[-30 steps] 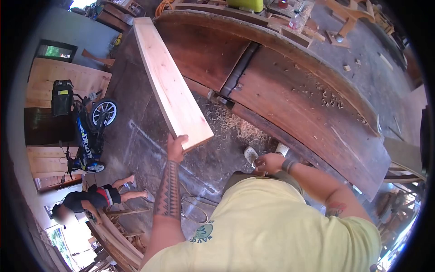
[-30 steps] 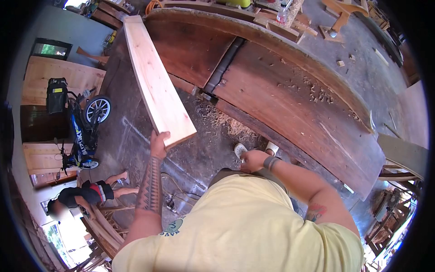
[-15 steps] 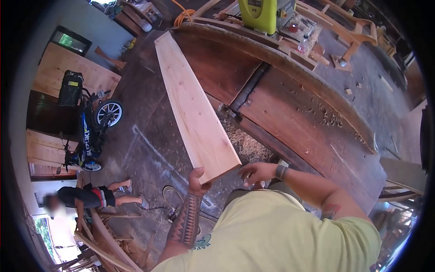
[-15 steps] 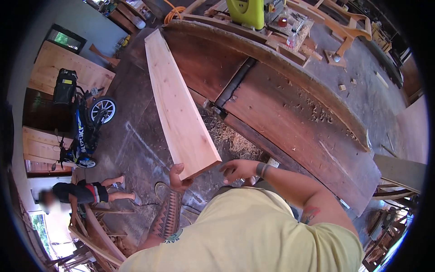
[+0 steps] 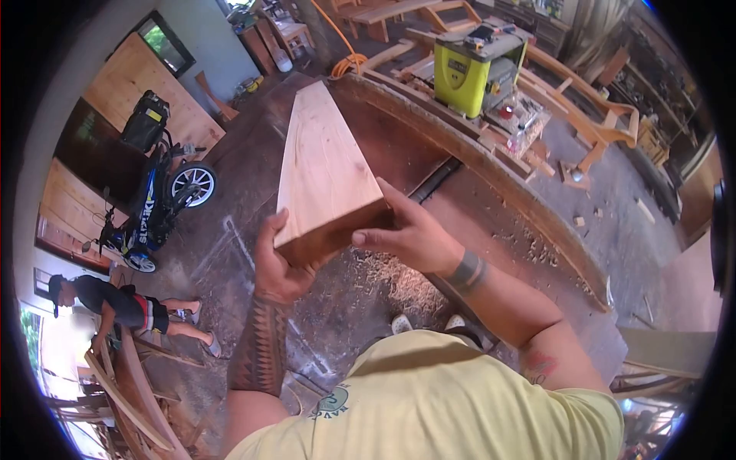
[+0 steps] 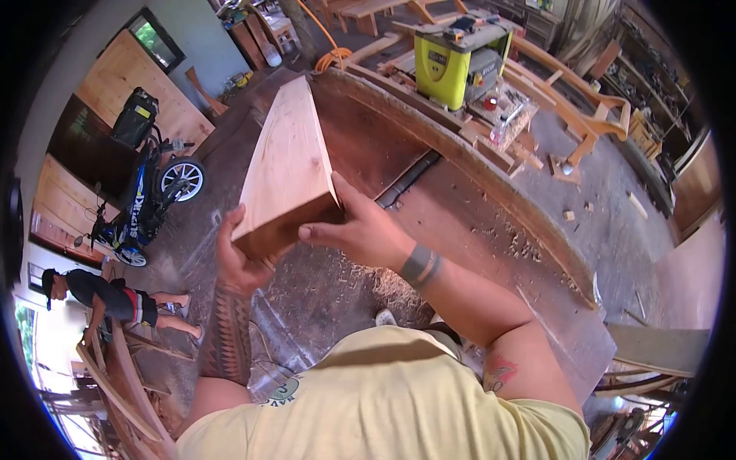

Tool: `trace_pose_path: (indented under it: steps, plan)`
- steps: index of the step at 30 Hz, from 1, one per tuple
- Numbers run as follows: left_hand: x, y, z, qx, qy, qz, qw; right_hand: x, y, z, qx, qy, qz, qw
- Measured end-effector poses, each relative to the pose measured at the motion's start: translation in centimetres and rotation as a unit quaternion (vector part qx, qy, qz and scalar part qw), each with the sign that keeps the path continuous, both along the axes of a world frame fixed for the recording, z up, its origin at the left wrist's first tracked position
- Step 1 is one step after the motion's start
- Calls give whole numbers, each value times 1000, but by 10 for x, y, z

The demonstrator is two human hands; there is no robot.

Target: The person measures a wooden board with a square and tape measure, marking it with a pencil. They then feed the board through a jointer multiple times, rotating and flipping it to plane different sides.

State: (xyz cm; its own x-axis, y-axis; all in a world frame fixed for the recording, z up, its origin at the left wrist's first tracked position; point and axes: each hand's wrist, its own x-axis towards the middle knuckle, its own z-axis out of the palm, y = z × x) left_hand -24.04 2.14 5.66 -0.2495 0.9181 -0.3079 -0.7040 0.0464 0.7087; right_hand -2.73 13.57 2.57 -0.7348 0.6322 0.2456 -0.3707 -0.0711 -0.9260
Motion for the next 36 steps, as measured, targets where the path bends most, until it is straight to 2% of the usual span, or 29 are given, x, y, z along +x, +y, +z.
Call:
trace_pose_path:
  steps: [3, 12, 18, 26, 29, 30, 31, 33, 34, 35, 36]
  plan:
    - [-6, 9, 25, 26, 1, -2, 1000, -12, 12, 15, 59, -23, -23, 998]
    - [-15, 21, 35, 30, 7, 9, 999, -13, 19, 46, 7, -50, -5, 999]
    - [-16, 21, 32, 30, -6, -6, 1000, -11, 16, 44, 16, -69, -11, 997]
    - [-18, 20, 29, 24, -15, -20, 999, -19, 21, 18, 103, -65, -54, 991]
    - [-11, 19, 1, 16, -9, -10, 1000, -3, -1, 3, -105, 10, -63, 992]
    - [-6, 20, -12, 2, -27, -26, 999, -2, -8, -30, -209, 63, -49, 975]
    - [8, 19, -22, -23, -49, -20, 998, 0, -18, -67, -249, 60, -64, 965]
    - [23, 24, -80, -41, -107, -41, 993, 1, -53, -95, -336, 80, -99, 933]
    - [36, 22, -108, -71, -114, -50, 990, -1, -62, -109, -340, 108, -119, 926]
    - [53, 17, -127, -83, -160, -74, 981, -2, -65, -129, -389, 86, -195, 897]
    - [65, 15, -163, -94, -158, -65, 981, 2, -69, -138, -385, 68, -250, 886]
